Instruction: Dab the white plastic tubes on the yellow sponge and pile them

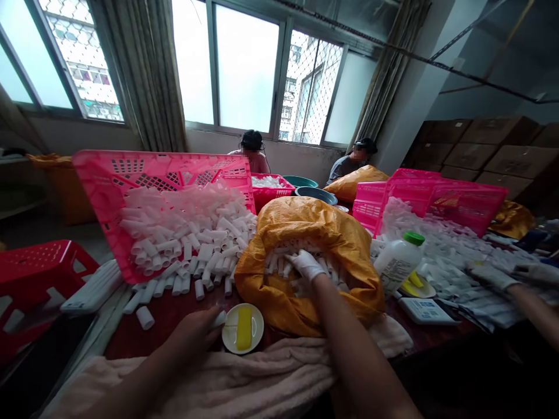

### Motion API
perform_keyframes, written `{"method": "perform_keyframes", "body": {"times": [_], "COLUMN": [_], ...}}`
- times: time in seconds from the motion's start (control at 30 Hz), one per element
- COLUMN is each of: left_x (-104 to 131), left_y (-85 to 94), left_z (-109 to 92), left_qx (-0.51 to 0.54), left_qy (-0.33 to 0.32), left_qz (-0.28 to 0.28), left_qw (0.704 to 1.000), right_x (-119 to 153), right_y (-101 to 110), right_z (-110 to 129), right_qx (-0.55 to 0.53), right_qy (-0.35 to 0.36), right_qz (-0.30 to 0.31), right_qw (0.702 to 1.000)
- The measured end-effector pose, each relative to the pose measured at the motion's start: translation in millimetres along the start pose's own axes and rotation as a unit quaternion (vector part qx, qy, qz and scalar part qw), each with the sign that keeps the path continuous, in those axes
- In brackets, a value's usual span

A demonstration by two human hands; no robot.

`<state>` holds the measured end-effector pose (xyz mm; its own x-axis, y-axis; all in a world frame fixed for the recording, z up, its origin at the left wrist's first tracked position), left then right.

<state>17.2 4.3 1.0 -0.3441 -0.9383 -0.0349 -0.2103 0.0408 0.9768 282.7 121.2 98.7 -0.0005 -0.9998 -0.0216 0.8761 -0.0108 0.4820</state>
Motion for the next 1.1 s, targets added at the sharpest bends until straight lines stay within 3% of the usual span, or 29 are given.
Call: {"method": "perform_keyframes", "body": {"times": [0.07, 0.17, 0.3, 0.5, 0.67, 0.83, 1.0, 1.1], "left_x": [0.2, -0.2, -0.6, -1.1, -0.3, 0.1, 0.5, 0.2], "left_y": [1.8, 3.3, 0.3, -3.2, 1.1, 4.4, 3.0, 2.1], "left_z": [-2.0, -5.0, -6.4, -8.7, -13.6, -16.8, -16.1, -15.5], "left_qx": [-0.008, -0.014, -0.018, -0.058, -0.058, -0.069, -0.08, -0.08], "left_qy": [0.004, 0.007, 0.0, -0.001, 0.006, 0.019, 0.033, 0.019], "left_qz": [0.002, 0.013, 0.01, 0.016, 0.023, 0.039, 0.041, 0.033], "left_qw": [1.0, 1.0, 1.0, 0.998, 0.998, 0.997, 0.995, 0.996], "right_x": [20.7, 62.2, 96.3, 92.0, 100.9, 102.9, 107.0, 107.5], "right_y": [-1.2, -19.2, -55.9, -84.1, -85.6, -81.6, -78.3, -75.3], "right_z": [-6.7, -23.5, -45.0, -54.1, -52.0, -57.4, -51.1, -47.1], "right_qx": [-0.026, -0.114, -0.144, 0.017, 0.172, 0.167, 0.191, 0.187], "right_qy": [-0.02, -0.025, 0.084, 0.222, 0.348, 0.356, 0.397, 0.376], "right_qz": [0.035, 0.088, 0.107, 0.114, 0.186, 0.14, 0.202, 0.181], "right_qw": [0.999, 0.989, 0.98, 0.968, 0.903, 0.909, 0.875, 0.889]}}
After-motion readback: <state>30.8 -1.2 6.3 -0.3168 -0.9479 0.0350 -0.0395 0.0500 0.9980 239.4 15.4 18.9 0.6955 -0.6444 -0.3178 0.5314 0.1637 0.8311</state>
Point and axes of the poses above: each hand's wrist, its own x-axis away from the middle knuckle, its own y-axis out of the back of the hand, z = x × y, the point moved 2 cm from there along -x, towards the middle knuckle, and after that the axes turned 10 degrees about -x, right-handed, at the moved point
